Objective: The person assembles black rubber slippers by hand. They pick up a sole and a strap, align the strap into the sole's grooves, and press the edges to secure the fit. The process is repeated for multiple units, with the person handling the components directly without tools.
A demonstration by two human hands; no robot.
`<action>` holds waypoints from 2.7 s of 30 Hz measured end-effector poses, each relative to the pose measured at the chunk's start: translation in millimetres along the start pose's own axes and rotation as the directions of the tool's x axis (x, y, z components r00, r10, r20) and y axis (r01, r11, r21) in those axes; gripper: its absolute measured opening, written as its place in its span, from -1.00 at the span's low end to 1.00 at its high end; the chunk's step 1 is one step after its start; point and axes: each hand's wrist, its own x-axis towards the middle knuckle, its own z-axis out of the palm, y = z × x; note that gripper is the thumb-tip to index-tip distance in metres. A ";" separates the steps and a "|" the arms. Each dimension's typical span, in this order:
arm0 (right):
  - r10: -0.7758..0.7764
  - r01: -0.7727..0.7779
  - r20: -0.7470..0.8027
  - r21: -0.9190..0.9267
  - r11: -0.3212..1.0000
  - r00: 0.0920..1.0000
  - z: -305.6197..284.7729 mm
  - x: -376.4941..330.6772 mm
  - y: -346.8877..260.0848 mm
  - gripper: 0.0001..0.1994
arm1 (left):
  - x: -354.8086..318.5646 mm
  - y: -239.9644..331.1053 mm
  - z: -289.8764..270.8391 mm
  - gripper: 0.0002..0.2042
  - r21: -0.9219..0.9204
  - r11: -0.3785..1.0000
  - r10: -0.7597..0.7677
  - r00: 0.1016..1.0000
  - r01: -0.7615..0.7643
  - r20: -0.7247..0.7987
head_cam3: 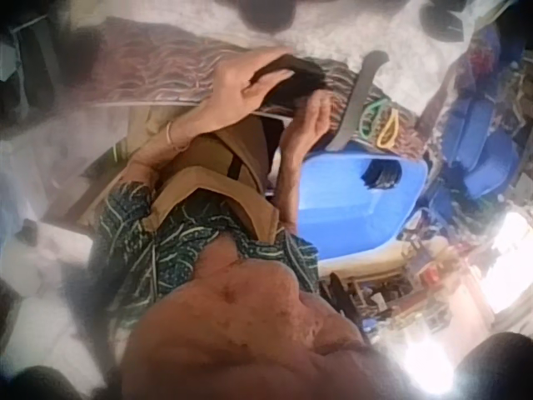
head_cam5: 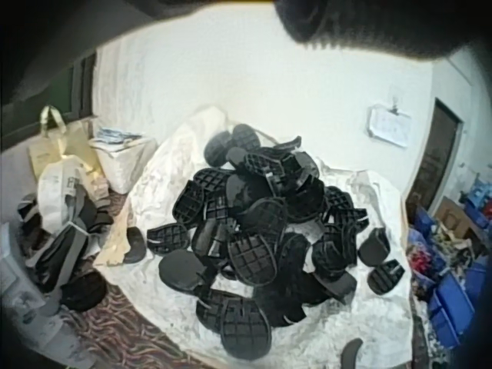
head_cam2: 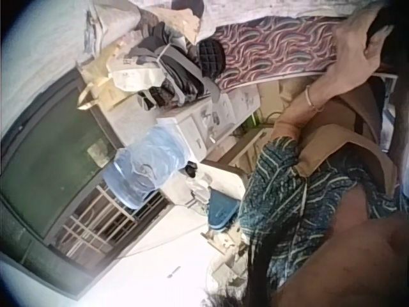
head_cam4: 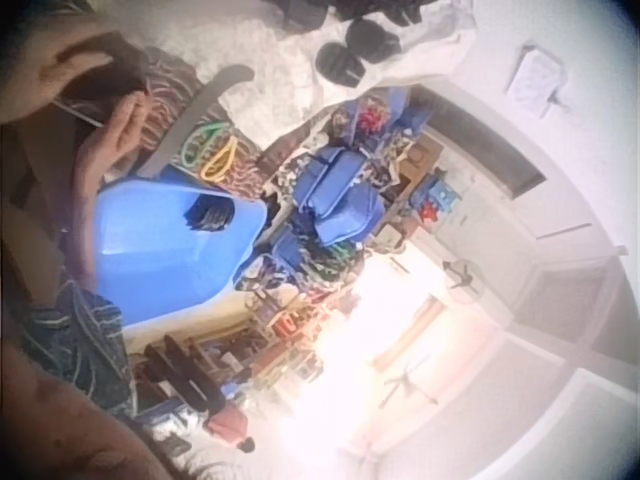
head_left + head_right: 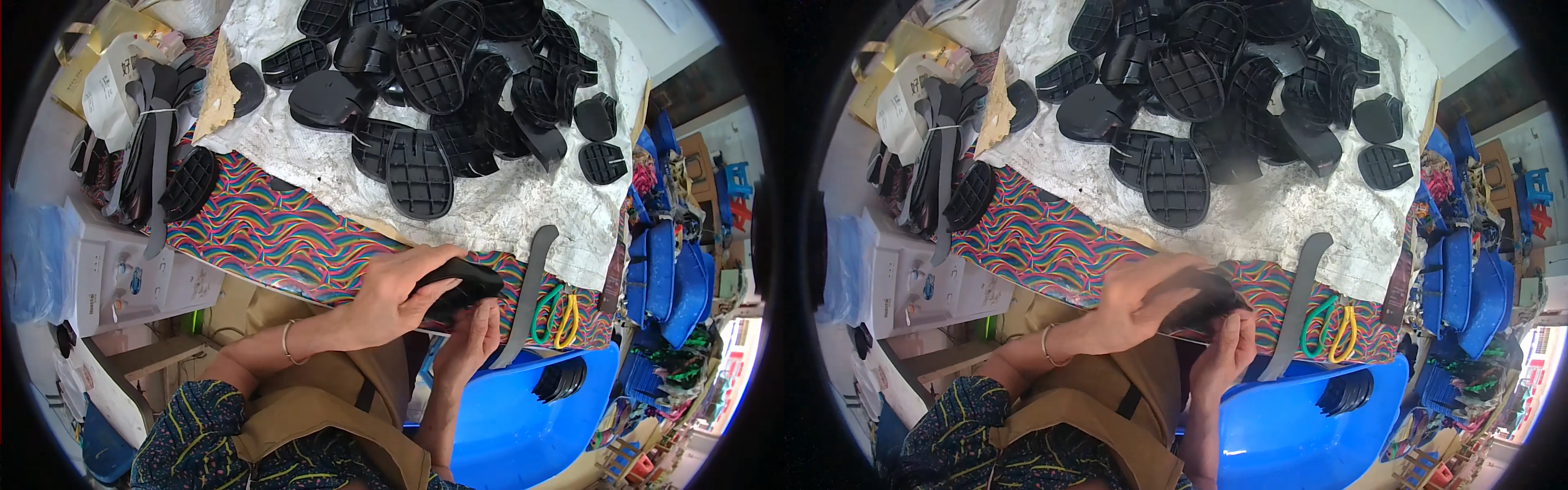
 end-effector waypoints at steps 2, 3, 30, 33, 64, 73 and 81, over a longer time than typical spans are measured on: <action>-0.128 0.138 0.053 -0.332 0.933 0.990 -6.2 4.8 -14.5 -0.74 | 10.8 11.6 -20.1 -0.58 0.295 0.935 0.169 0.978 -0.199 0.122; -0.217 0.252 0.129 -0.424 0.870 0.968 -5.9 9.4 -29.6 -0.74 | 14.7 12.8 -21.3 -0.53 0.389 0.879 0.233 0.959 -0.277 0.159; -0.371 0.771 0.743 -0.629 -0.101 0.557 -14.4 45.2 -25.3 -0.84 | 22.3 4.2 -4.7 -0.56 0.359 0.915 0.058 0.942 -0.183 0.331; -0.355 0.722 0.678 -0.692 -0.012 0.644 -10.9 38.3 -23.3 -0.85 | 24.0 3.2 -4.5 -0.55 0.357 0.918 0.051 0.943 -0.175 0.329; 0.165 -0.154 -0.041 0.195 0.969 0.985 7.9 3.1 -25.6 -0.57 | -12.4 18.7 -13.7 -0.63 -0.532 0.610 -0.474 0.809 0.587 0.348; 0.133 -0.103 -0.246 0.134 0.986 0.960 14.3 -11.3 -15.3 -0.51 | -35.3 -0.3 31.5 -0.77 -0.197 0.938 -0.294 0.956 0.285 -0.018; 0.081 -0.065 -0.255 0.071 0.995 0.964 -28.5 -19.7 14.6 -0.44 | -19.4 -7.5 22.8 -0.66 -0.433 0.790 -0.393 0.900 0.435 0.188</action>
